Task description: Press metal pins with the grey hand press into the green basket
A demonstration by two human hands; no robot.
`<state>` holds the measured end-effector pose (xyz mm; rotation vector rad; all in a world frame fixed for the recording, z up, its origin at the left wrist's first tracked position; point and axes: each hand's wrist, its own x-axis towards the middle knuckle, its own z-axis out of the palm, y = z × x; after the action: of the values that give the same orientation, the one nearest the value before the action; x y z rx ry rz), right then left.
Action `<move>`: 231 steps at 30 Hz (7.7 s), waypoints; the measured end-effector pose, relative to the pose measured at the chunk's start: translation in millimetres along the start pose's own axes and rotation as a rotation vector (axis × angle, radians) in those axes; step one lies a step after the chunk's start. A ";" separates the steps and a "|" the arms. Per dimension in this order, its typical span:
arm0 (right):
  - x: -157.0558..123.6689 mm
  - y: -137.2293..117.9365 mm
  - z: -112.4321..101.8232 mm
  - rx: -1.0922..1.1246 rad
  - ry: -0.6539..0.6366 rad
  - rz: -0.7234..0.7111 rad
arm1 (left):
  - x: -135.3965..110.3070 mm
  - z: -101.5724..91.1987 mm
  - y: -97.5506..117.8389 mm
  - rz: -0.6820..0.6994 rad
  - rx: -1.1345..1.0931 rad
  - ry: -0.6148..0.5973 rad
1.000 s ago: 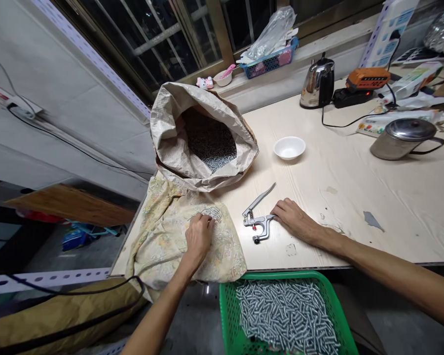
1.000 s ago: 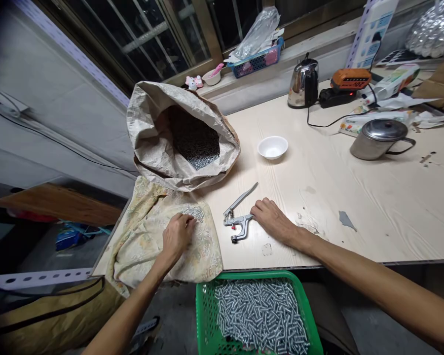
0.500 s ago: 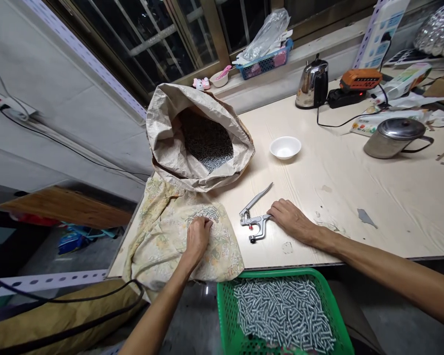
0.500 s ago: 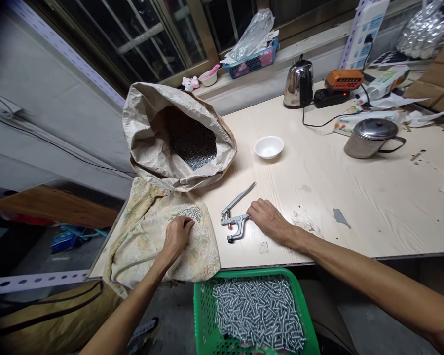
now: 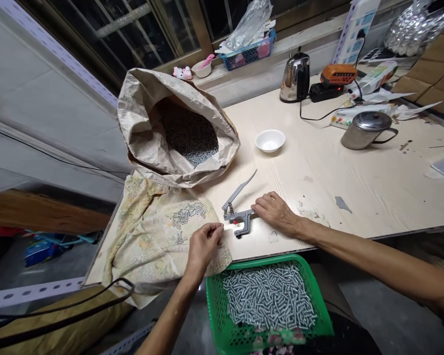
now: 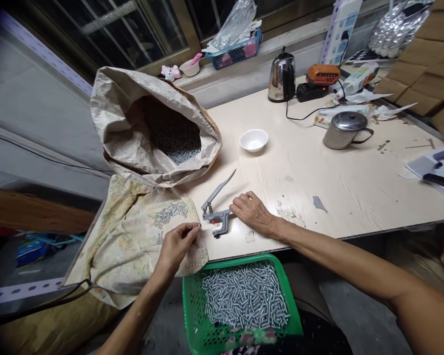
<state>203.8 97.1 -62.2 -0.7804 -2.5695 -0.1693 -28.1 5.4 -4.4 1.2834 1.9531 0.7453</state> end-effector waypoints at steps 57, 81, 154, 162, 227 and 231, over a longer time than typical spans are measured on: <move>44.7 32.0 -29.2 0.226 -0.577 -0.010 | 4.6 32.9 45.2 0.394 0.665 -0.168; 10.0 33.0 -41.9 0.319 -0.259 -0.009 | 29.5 37.2 42.3 0.504 0.515 0.028; 109.1 -105.4 10.3 1.353 -0.256 0.470 | -20.7 -42.8 -17.6 -0.388 -0.765 0.145; 91.3 -37.0 -28.7 0.422 -0.171 0.089 | -25.3 -39.0 -11.6 -0.209 -0.577 0.245; 34.3 58.2 -13.8 0.229 -0.423 -0.021 | 16.6 29.4 22.0 -0.409 -0.172 -0.304; 32.2 49.3 -17.9 0.186 -0.409 -0.004 | 13.4 38.0 32.2 0.174 0.238 -0.045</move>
<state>214.1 149.9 -32.3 -0.8059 -2.9119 0.2513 15.5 32.9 -6.1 1.6149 1.9559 0.5724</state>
